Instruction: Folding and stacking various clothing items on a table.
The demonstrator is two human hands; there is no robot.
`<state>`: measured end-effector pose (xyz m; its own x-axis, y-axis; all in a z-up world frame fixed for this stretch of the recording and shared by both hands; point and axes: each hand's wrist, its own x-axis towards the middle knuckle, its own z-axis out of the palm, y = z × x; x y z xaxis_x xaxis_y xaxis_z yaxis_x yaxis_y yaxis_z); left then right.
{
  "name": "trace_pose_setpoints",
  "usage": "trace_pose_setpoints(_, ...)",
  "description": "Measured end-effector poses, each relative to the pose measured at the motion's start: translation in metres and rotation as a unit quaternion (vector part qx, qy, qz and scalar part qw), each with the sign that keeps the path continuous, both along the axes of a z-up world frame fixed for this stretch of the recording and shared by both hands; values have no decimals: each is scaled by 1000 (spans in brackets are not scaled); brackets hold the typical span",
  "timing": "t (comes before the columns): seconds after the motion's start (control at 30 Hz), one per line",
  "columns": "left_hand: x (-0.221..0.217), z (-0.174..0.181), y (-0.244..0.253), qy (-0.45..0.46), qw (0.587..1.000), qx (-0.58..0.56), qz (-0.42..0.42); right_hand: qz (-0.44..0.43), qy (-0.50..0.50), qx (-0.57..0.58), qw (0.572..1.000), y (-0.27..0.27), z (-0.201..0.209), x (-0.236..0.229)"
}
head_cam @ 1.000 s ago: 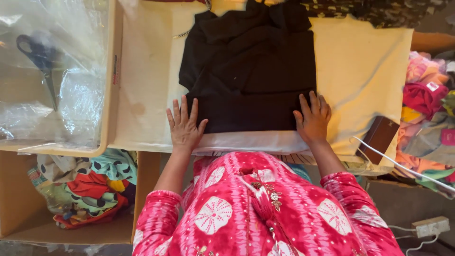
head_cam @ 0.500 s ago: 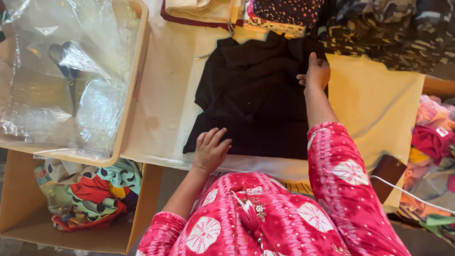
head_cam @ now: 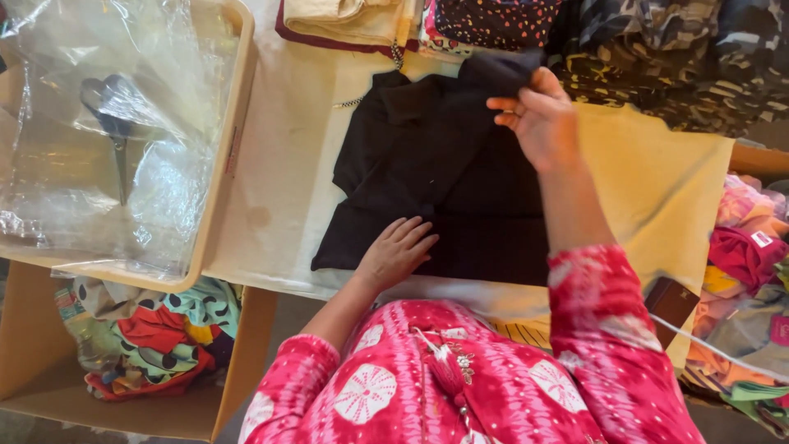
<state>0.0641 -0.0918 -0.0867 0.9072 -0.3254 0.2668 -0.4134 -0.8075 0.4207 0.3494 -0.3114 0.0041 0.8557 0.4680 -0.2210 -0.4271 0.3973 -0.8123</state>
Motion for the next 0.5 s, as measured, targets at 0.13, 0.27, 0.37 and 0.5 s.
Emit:
trace_pose_setpoints(0.13,5,-6,-9,56,998,5,-16,39,18,175,984,-106,5,-41)
trace_pose_setpoints(0.27,2,-18,-11,65,998,17,-13,-55,-7,182,982,-199,-61,-80)
trace_pose_setpoints(0.37,1,-17,-14,90,996,23,-8,-146,82,197,966,-241,-124,-109)
trace_pose_setpoints(0.5,2,-1,-16,239,971,-13,16,-302,274,206,890,-243,-122,-128)
